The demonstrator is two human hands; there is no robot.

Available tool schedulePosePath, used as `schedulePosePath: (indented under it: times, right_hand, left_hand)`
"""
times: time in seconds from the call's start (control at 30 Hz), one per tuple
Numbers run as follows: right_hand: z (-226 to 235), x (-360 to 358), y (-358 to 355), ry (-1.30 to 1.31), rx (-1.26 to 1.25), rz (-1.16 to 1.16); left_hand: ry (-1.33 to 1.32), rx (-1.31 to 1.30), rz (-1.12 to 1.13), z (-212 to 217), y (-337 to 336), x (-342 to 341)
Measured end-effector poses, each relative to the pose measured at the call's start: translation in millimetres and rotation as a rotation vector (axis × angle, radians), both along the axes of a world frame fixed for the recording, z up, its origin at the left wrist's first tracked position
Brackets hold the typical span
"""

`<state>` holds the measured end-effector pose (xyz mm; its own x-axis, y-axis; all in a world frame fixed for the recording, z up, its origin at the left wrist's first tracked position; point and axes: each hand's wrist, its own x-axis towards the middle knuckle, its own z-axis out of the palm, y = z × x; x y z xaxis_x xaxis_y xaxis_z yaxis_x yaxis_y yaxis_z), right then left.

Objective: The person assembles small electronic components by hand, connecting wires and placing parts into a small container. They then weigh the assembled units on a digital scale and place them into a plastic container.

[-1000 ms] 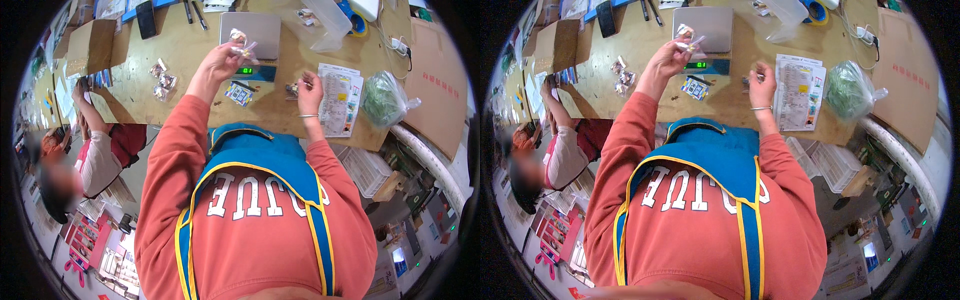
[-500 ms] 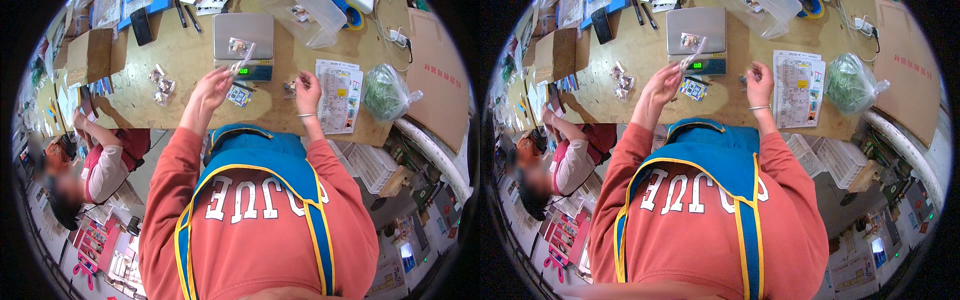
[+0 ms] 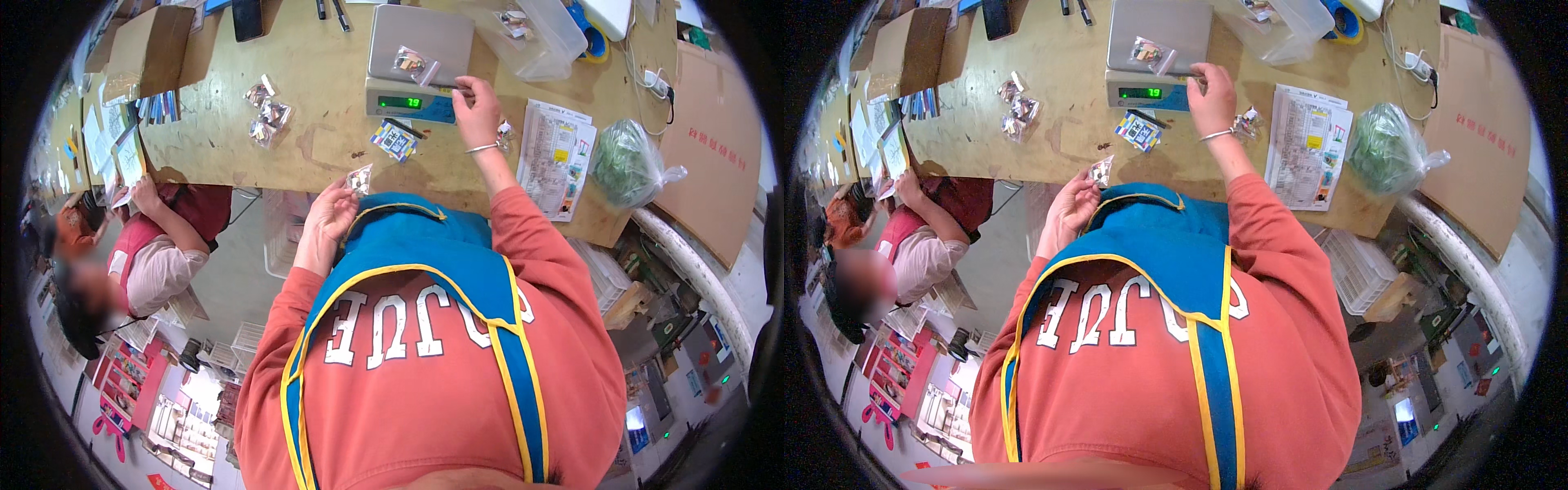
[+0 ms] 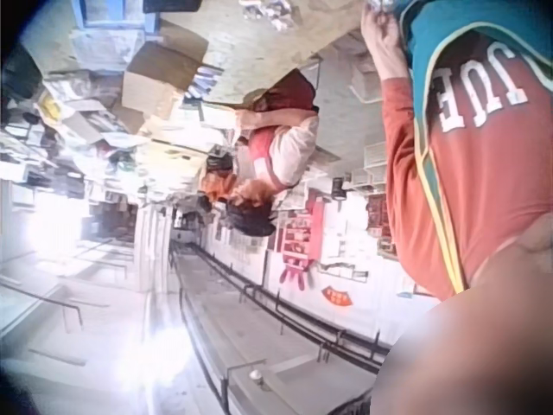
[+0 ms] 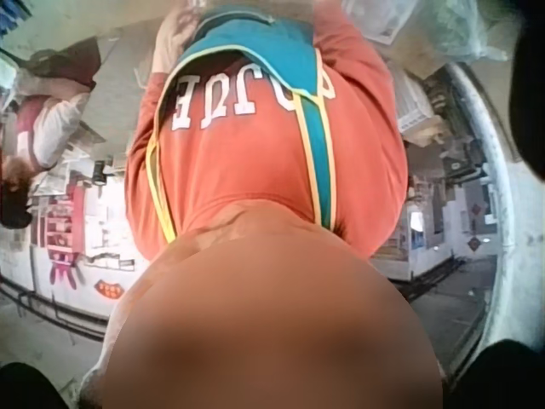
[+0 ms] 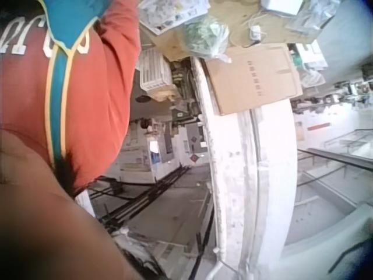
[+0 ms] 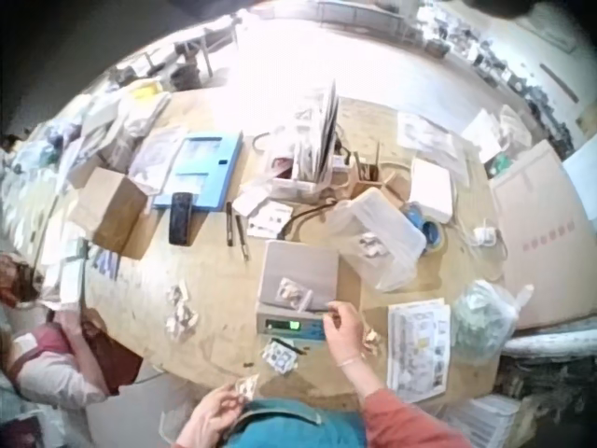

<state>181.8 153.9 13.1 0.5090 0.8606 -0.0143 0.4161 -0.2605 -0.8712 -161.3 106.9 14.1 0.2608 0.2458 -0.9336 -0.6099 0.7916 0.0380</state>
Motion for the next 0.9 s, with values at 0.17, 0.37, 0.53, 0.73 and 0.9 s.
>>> schedulePosePath:
  times: [0.17,0.37,0.53,0.73,0.9]
  right_hand:
    - [-3.0,-3.1,26.1,-0.180,0.008,0.064]
    - [6.8,-15.9,50.0,-0.387,-0.054,0.165]
    - [4.2,-28.5,72.0,-0.640,-0.099,0.241]
    - [-29.2,27.7,97.4,-0.349,-0.056,-0.111]
    - [-37.7,106.8,100.0,0.575,0.155,-0.538]
  left_hand:
    - [-0.026,0.061,0.039,-1.1,3.3,-3.0]
    - [0.050,0.082,0.032,1.3,7.5,-4.3]
    - [0.106,0.162,-0.038,13.0,19.9,7.4]
    - [0.078,0.301,-0.139,33.5,67.7,43.6]
    - [0.062,0.436,-0.233,36.5,120.4,105.8]
